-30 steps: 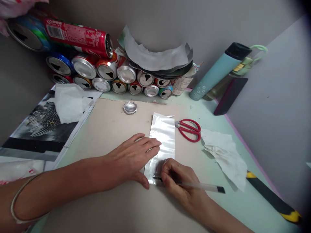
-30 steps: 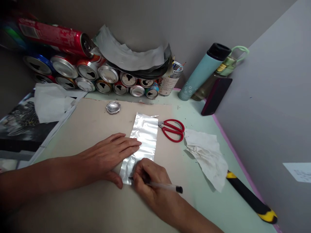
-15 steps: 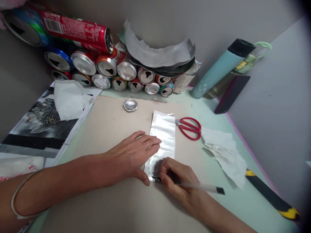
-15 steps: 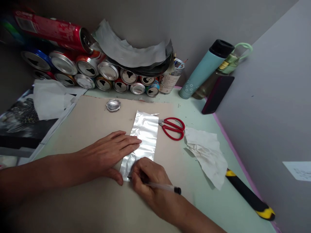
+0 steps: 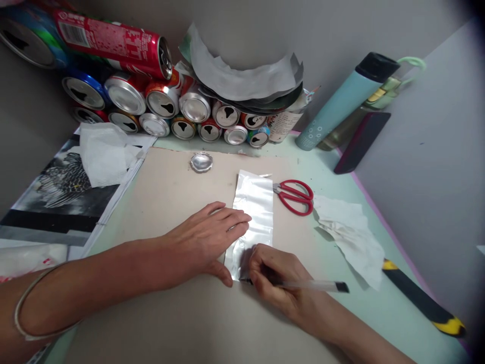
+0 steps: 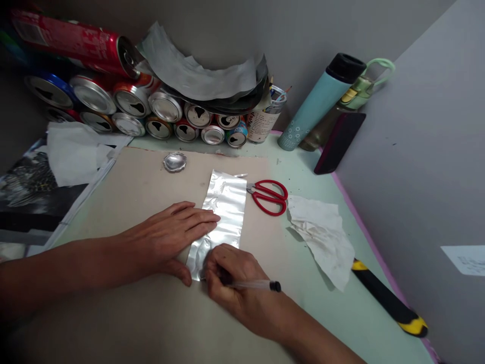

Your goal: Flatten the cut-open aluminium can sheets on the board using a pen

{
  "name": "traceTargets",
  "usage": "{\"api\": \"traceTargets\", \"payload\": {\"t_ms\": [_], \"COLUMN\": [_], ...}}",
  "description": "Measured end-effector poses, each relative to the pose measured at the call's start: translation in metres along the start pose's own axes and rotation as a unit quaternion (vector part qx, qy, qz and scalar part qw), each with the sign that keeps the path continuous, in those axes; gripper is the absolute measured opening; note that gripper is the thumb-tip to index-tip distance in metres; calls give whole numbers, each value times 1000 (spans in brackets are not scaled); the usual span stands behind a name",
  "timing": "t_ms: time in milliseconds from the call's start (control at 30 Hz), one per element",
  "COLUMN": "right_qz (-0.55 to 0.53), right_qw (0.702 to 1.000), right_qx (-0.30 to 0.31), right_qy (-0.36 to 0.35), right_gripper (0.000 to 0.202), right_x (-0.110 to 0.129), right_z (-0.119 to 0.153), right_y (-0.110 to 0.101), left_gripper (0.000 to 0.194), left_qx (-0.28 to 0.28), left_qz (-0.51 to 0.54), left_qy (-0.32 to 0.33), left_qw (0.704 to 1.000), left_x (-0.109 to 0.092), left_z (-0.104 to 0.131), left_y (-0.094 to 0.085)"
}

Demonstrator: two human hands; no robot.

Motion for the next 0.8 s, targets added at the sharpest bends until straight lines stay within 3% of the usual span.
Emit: {"api": "traceTargets", "payload": {"t_ms": [167, 333, 467, 800], "right_qz": [-18, -76, -51, -24], "right_qw": [1000, 995, 995, 996], "right_qx": [2, -63, -90, -80], "right_qy": [12, 12, 8, 2], "right_gripper": [22, 23, 23, 21], "right_x": [-3, -11, -13, -5], "right_z": [1, 1, 1, 0], "right_y": [-1, -3, 0, 4], "left_gripper": [95, 93, 93, 90], "left_qx": [-8, -14, -15, -13], "left_qz": [4, 6, 10, 11], "left_qy": [9, 11, 8, 10], "left_qw": [1000, 1000, 1000, 1000], "left_x": [-1, -2, -2, -5], "left_z": [1, 1, 0, 1], "left_y": [-3, -3, -3, -8]}}
Point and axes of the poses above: each hand's wrist, its own z-axis away from the middle knuckle, its own y-axis out of the palm, x = y × z, the point moved 7 cm from there along -z, towards the middle knuckle, and after that the axes turned 2 degrees about y, right-handed, at the moved point
